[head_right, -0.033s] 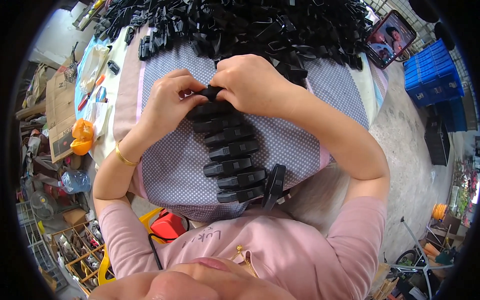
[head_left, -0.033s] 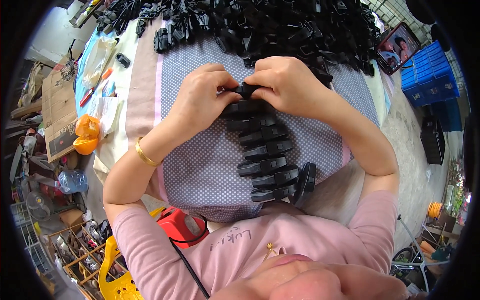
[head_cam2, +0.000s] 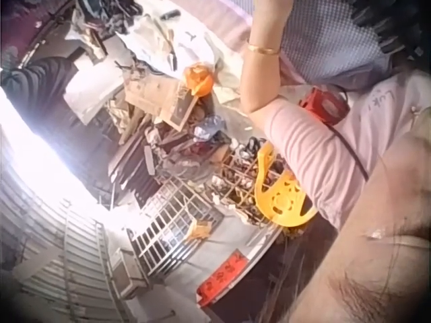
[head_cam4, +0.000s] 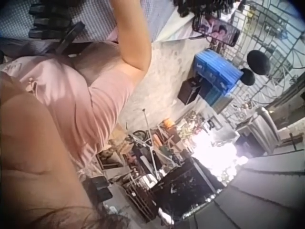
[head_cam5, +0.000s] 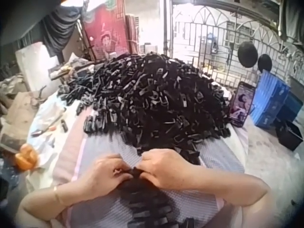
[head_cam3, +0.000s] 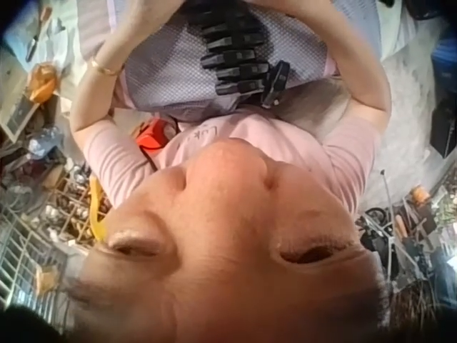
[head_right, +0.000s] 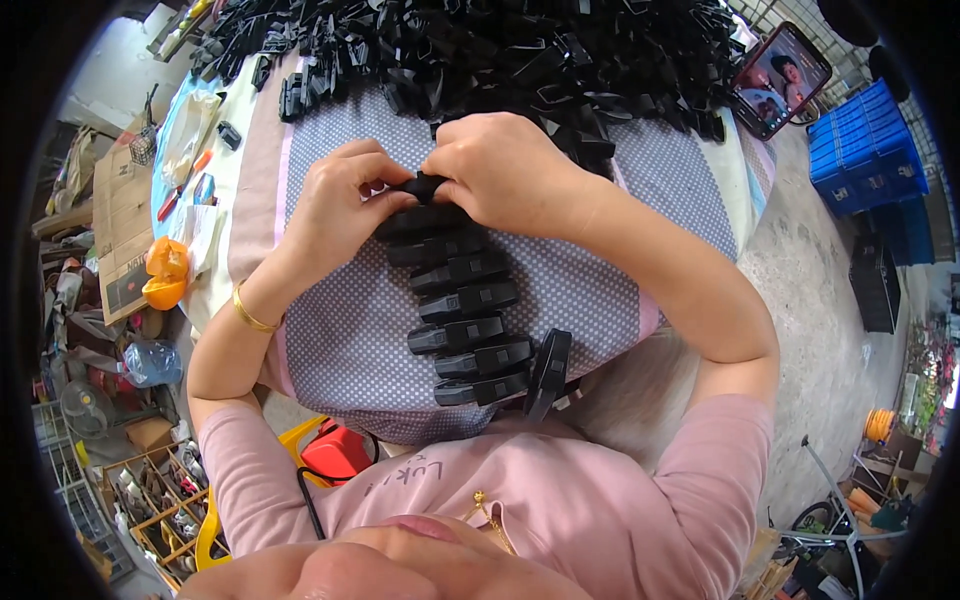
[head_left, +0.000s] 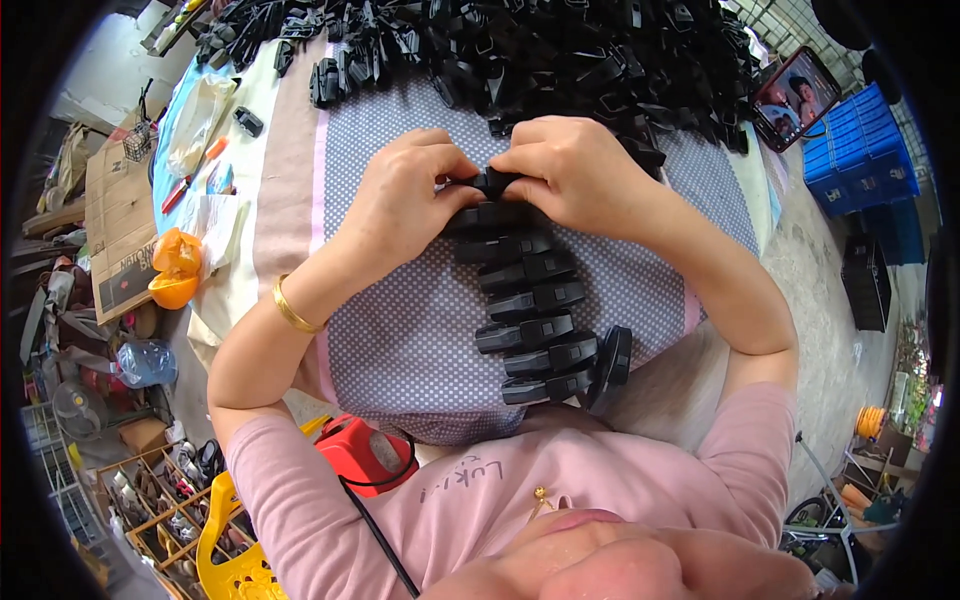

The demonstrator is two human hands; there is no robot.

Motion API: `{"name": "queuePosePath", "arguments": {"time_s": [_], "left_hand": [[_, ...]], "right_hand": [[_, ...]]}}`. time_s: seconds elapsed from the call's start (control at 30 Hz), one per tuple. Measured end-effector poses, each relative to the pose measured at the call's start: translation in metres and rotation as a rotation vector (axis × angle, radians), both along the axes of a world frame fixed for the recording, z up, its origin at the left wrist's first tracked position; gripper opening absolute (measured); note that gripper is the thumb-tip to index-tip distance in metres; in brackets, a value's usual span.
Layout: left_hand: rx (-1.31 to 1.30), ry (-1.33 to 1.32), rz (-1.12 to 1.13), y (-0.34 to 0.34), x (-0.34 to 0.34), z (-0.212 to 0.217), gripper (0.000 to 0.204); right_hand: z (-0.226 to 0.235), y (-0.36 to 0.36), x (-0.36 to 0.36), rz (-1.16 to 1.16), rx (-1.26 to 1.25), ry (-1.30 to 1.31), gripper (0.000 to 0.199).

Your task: Assembling black plastic hair clips from individual components at a production workstation.

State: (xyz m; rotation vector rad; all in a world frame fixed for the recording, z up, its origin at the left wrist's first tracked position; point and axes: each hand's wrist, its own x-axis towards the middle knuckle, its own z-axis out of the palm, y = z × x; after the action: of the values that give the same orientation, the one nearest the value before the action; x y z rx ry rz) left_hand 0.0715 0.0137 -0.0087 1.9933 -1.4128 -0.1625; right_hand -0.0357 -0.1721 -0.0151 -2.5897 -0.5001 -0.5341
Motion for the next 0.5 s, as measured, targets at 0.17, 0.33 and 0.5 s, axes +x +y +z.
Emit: {"name": "queuePosePath", "arguments": {"time_s": [0.17, 0.33, 0.5], "left_hand": [[0.254, 0.196, -0.088, -0.004, 0.014, 0.015, 0.017], [-0.181, -0.652, 0.171, 0.009, 0.088, 0.005, 0.046], [-0.022, -0.482, 0.447, 0.019, 0.151, -0.031, 0.074]], "right_hand": [[0.010, -0.011, -0.005, 0.030, 0.085, 0.171, 0.027], [0.023, -0.025, -0.017, -0.201, -0.144, -0.130, 0.039], [0.017, -0.014, -0.016, -0.267, -0.381, 0.115, 0.034]]}}
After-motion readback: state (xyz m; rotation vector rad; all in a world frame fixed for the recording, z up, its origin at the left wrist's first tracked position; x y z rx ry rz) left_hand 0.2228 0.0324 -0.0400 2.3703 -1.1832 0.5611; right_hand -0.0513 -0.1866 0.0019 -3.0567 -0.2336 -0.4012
